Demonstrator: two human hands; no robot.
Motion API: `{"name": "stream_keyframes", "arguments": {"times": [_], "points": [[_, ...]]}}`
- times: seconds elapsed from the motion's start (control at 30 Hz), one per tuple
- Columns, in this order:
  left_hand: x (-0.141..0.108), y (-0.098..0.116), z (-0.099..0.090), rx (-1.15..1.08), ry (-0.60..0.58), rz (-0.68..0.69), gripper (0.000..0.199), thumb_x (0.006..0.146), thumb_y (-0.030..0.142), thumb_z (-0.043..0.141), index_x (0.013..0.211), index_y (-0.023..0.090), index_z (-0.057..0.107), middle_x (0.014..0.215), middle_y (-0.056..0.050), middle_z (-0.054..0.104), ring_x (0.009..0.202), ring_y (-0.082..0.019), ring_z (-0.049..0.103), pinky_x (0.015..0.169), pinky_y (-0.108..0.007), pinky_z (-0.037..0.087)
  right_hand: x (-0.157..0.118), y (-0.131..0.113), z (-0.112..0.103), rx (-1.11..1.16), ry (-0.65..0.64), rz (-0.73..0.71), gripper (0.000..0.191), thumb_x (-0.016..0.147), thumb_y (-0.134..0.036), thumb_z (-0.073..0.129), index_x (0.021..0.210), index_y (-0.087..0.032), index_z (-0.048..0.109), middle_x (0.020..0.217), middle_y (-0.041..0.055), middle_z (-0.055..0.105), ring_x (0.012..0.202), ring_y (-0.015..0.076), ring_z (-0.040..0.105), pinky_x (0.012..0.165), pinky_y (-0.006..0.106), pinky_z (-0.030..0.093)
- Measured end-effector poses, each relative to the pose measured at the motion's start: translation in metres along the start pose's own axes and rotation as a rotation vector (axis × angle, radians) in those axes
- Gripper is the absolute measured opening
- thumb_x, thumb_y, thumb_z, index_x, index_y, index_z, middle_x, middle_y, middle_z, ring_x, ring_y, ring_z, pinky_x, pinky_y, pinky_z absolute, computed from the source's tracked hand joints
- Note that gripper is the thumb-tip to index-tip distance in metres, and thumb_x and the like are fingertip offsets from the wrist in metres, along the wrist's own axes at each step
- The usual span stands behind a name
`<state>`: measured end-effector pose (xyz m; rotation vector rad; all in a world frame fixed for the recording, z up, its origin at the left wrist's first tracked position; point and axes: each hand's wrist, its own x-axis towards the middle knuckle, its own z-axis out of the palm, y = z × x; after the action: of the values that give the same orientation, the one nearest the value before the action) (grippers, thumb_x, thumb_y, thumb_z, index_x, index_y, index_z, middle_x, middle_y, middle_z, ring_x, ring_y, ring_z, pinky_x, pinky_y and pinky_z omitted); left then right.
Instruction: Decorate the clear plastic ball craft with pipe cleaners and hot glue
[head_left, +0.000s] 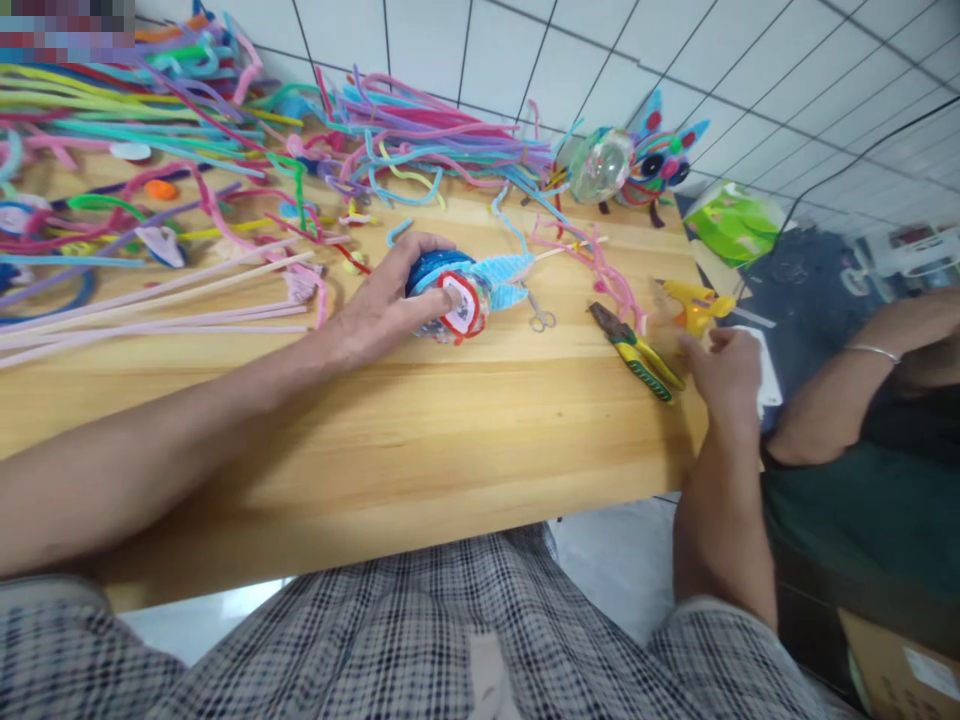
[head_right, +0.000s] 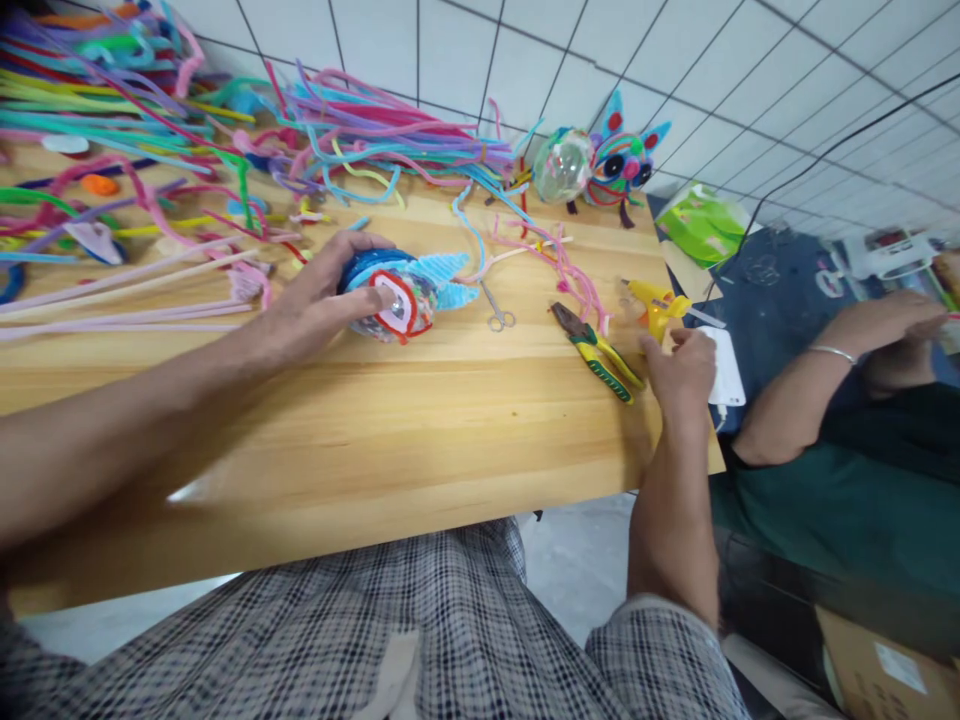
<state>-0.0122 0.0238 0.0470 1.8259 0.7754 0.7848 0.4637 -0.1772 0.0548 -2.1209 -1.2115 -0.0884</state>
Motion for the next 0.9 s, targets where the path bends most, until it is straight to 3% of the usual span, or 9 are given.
{"name": "stream_keyframes", "arguments": {"times": [0.1, 0.27, 0.37, 0.47, 0.6, 0.77, 0.9], "points": [[0.0, -0.001, 0.0, -0.003, 0.005, 0.0, 0.055, 0.091, 0.05, 0.077, 0.142, 0.032, 0.067, 0.141, -0.006, 0.072, 0.131, -0.033, 0.069, 0.12, -0.054, 0.06, -0.026, -0.038, 0.002, -0.088, 0.088, 0.049, 0.029, 0.081, -0.037, 0.086, 0.077, -0.031, 0.058, 0.078, 0.0011, 0.059, 0.078, 0.0232, 0.052, 0.084, 0.046, 0.046], [0.001, -0.001, 0.001, 0.007, 0.01, 0.005, 0.054, 0.091, 0.05, 0.076, 0.142, 0.032, 0.066, 0.143, -0.006, 0.072, 0.133, -0.033, 0.068, 0.122, -0.055, 0.058, -0.044, -0.126, 0.055, 0.026, -0.284, -0.209, 0.017, 0.091, -0.038, 0.081, 0.083, -0.028, 0.069, 0.09, 0.004, 0.076, 0.086, 0.0244, 0.069, 0.089, 0.043, 0.057], [0.001, 0.001, 0.002, 0.032, 0.006, 0.017, 0.059, 0.092, 0.05, 0.074, 0.145, 0.027, 0.063, 0.145, -0.008, 0.071, 0.135, -0.034, 0.067, 0.124, -0.056, 0.056, -0.035, -0.154, 0.094, -0.035, -0.403, -0.291, 0.014, 0.092, -0.035, 0.08, 0.089, -0.026, 0.069, 0.102, 0.0093, 0.078, 0.103, 0.0302, 0.072, 0.101, 0.049, 0.057], [0.0, 0.005, 0.003, 0.047, 0.001, 0.024, 0.063, 0.09, 0.048, 0.072, 0.147, 0.023, 0.061, 0.148, -0.01, 0.07, 0.136, -0.032, 0.066, 0.125, -0.053, 0.055, -0.024, -0.164, 0.119, -0.133, -0.434, -0.291, 0.016, 0.094, -0.034, 0.077, 0.088, -0.026, 0.065, 0.105, 0.0129, 0.077, 0.108, 0.0329, 0.07, 0.105, 0.051, 0.055], [0.0, 0.009, 0.003, 0.044, -0.01, 0.012, 0.064, 0.091, 0.046, 0.073, 0.148, 0.021, 0.06, 0.152, -0.013, 0.068, 0.138, -0.032, 0.065, 0.126, -0.051, 0.053, -0.019, -0.163, 0.127, -0.15, -0.477, -0.28, 0.027, 0.092, -0.028, 0.073, 0.072, -0.028, 0.055, 0.083, 0.0073, 0.069, 0.095, 0.0295, 0.066, 0.094, 0.045, 0.055], [0.001, 0.009, 0.005, 0.011, -0.012, 0.027, 0.061, 0.092, 0.047, 0.073, 0.146, 0.021, 0.061, 0.149, -0.011, 0.068, 0.14, -0.032, 0.064, 0.128, -0.05, 0.05, -0.023, -0.153, 0.108, -0.091, -0.458, -0.175, 0.026, 0.09, -0.031, 0.077, 0.073, -0.028, 0.058, 0.074, 0.0015, 0.068, 0.077, 0.024, 0.063, 0.079, 0.039, 0.051], [0.001, 0.009, 0.006, 0.006, -0.013, 0.041, 0.058, 0.091, 0.043, 0.073, 0.144, 0.022, 0.063, 0.147, -0.01, 0.069, 0.14, -0.032, 0.063, 0.129, -0.052, 0.05, -0.031, -0.154, 0.079, 0.171, -0.445, -0.116, 0.022, 0.095, -0.043, 0.078, 0.087, -0.027, 0.065, 0.073, -0.0028, 0.072, 0.069, 0.0195, 0.068, 0.072, 0.035, 0.053]]}}
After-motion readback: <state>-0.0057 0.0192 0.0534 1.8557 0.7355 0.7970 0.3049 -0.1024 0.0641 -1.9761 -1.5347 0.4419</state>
